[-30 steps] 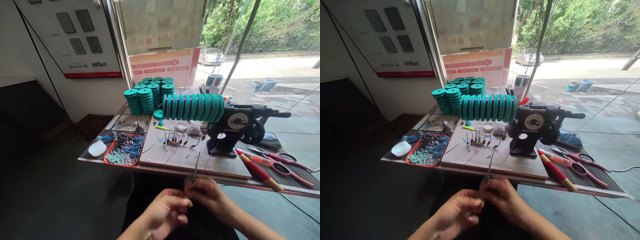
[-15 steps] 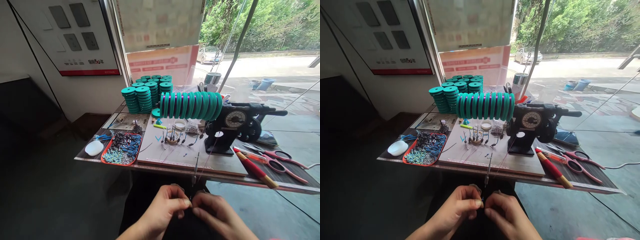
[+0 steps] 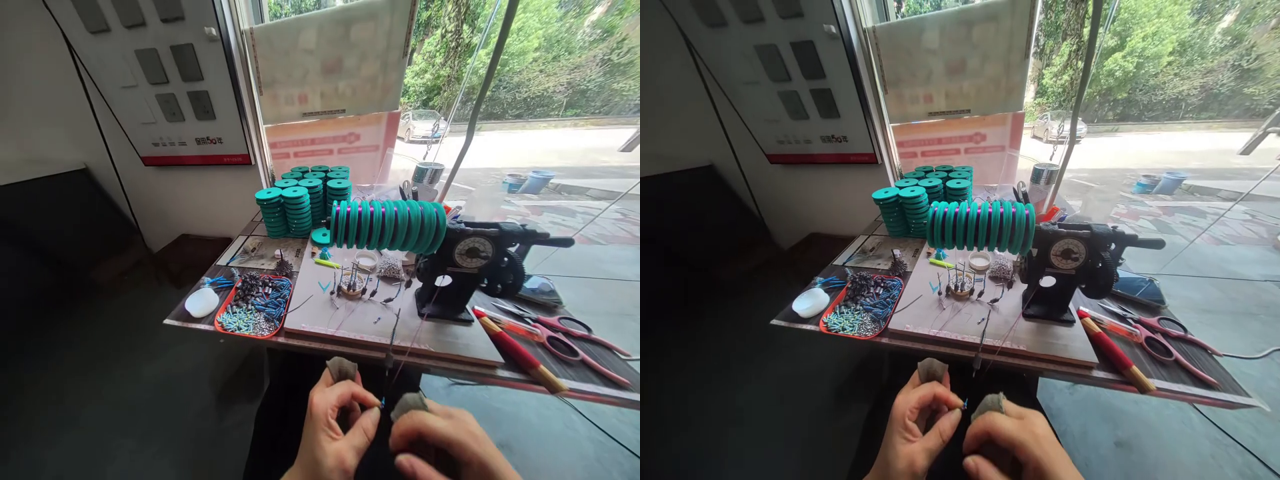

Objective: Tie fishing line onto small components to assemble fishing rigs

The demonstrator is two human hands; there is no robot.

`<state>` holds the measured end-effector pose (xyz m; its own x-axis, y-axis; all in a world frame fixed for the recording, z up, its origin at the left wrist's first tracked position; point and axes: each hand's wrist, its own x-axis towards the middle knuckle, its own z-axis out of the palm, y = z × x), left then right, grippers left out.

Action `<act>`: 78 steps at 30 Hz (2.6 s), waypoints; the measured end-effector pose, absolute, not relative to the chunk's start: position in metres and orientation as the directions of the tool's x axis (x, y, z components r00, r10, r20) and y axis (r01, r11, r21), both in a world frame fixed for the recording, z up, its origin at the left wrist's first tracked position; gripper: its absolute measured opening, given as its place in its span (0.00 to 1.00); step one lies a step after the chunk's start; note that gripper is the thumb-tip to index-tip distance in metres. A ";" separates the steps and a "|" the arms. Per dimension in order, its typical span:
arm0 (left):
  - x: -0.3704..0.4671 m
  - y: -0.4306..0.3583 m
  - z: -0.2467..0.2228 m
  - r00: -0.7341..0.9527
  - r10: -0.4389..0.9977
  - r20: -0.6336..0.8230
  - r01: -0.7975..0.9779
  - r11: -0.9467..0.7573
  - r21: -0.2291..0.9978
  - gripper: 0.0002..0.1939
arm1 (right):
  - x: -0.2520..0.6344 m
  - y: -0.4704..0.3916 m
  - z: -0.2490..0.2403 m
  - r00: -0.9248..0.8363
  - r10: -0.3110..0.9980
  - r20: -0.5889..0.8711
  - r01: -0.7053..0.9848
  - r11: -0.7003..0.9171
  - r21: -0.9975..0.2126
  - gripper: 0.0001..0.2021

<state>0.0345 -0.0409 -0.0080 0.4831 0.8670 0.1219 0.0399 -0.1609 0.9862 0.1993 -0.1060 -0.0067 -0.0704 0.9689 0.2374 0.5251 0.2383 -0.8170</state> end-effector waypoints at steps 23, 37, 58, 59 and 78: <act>0.046 -0.039 -0.002 0.393 0.887 -0.244 0.082 0.230 0.970 0.08 | 0.197 -0.070 0.002 -0.011 0.978 -0.206 0.097 -0.204 -0.974 0.10; 0.050 -0.037 -0.009 0.322 0.937 -0.136 0.066 0.122 0.990 0.07 | 0.203 -0.066 0.001 -0.030 0.964 -0.266 0.055 -0.264 -0.963 0.15; 0.049 -0.038 -0.003 0.365 0.926 -0.102 0.119 0.062 0.991 0.07 | 0.209 -0.065 0.038 -0.227 0.970 -0.091 0.666 0.087 -0.741 0.09; 0.049 -0.038 -0.003 0.364 0.927 -0.094 0.135 0.047 0.990 0.07 | 0.208 -0.061 0.039 -0.258 0.959 -0.119 0.692 0.097 -0.716 0.09; 0.055 -0.034 -0.008 0.382 0.920 -0.090 0.103 0.055 0.993 0.09 | 0.203 -0.053 0.028 -0.264 0.965 -0.006 0.837 0.226 -0.499 0.10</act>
<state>0.0548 -0.0341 -0.0079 0.3820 0.9198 -0.0902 0.1032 0.0545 0.9932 0.2033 -0.0526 0.0282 -0.2636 0.9646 -0.0058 0.8368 0.2256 -0.4988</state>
